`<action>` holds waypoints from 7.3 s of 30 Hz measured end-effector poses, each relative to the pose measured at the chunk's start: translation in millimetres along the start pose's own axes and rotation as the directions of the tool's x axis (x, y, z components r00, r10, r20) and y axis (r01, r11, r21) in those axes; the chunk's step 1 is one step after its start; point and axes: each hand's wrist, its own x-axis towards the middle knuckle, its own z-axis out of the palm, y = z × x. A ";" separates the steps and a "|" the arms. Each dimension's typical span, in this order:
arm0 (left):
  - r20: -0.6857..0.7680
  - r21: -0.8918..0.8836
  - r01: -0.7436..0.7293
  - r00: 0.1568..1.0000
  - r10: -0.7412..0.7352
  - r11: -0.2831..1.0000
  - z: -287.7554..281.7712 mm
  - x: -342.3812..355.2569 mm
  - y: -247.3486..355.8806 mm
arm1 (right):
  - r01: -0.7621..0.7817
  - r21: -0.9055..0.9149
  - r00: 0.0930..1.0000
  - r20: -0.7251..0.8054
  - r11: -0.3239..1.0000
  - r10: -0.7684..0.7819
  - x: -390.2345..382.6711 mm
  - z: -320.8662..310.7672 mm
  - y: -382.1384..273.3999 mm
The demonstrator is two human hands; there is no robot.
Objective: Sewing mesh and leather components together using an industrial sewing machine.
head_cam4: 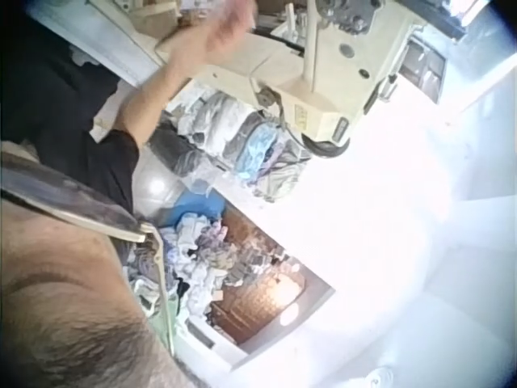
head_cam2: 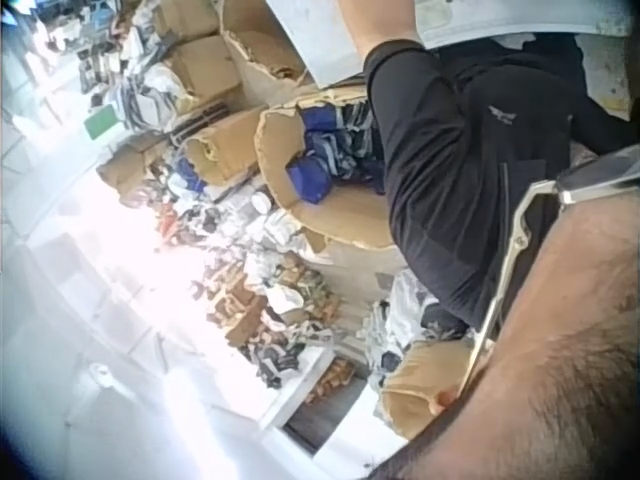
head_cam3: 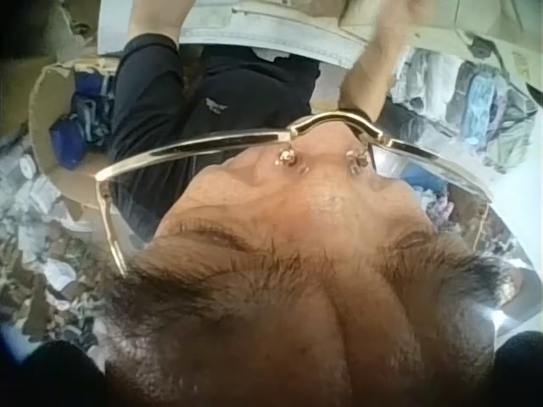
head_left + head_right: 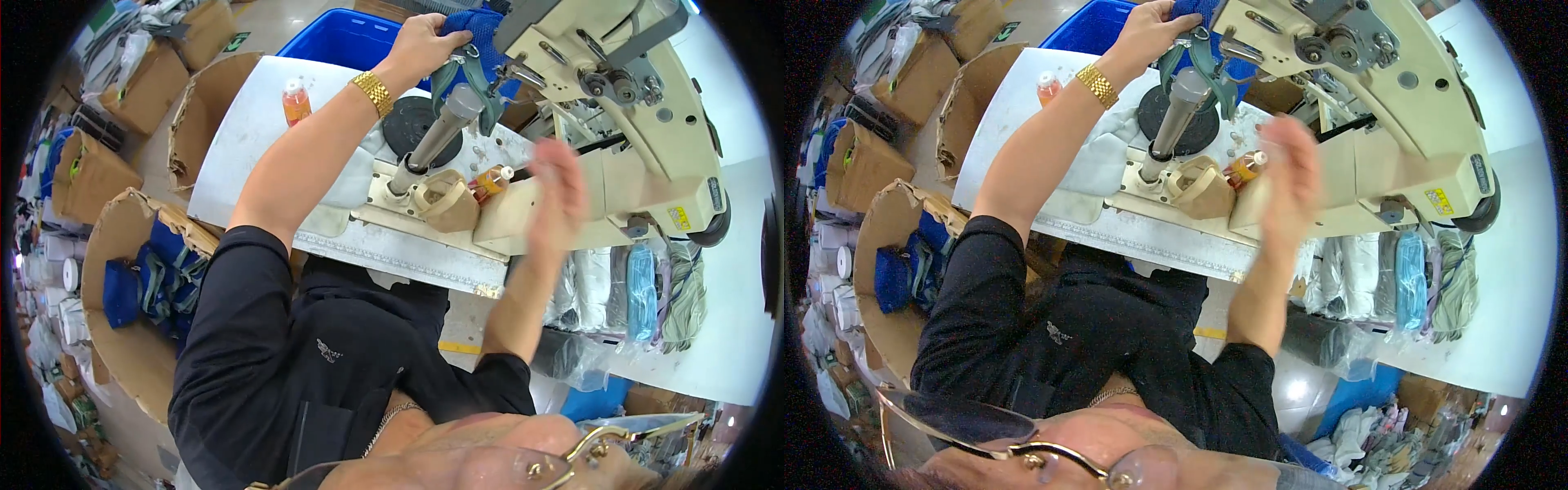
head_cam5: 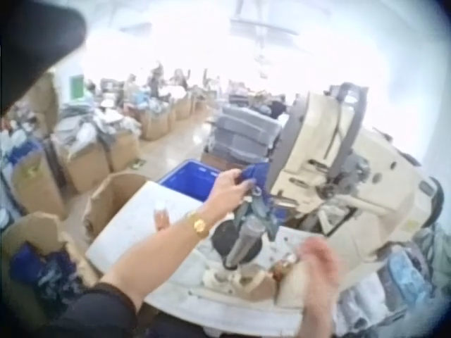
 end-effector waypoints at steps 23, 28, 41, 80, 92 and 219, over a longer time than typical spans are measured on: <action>0.117 0.026 -0.019 0.993 0.016 0.999 24.5 12.8 -14.9 | -0.246 -0.955 0.736 -0.297 0.168 -0.608 138.8 -313.1 -92.3; 0.136 0.024 0.053 0.989 -0.056 0.998 22.0 11.9 -14.3 | -0.225 -0.937 0.678 -0.348 0.268 -0.648 123.2 -290.4 -83.2; -0.534 0.195 0.106 0.846 0.015 0.975 -68.1 3.9 -79.5 | -0.103 -0.692 0.794 -0.490 0.715 -0.360 101.6 -294.3 -73.5; -0.312 -0.085 -0.043 0.950 0.014 0.995 -57.6 -210.0 27.4 | -0.105 -0.297 0.932 0.305 0.949 0.198 -64.0 38.3 49.9; -0.460 0.015 0.068 0.886 -0.054 0.998 -143.0 -213.6 23.5 | -0.381 -0.518 0.799 0.233 0.766 0.554 -118.0 -30.7 105.6; 0.424 0.632 -0.601 0.796 0.432 0.488 -12.3 3.8 11.9 | 0.004 -0.687 0.997 0.057 0.727 0.049 81.5 77.2 111.4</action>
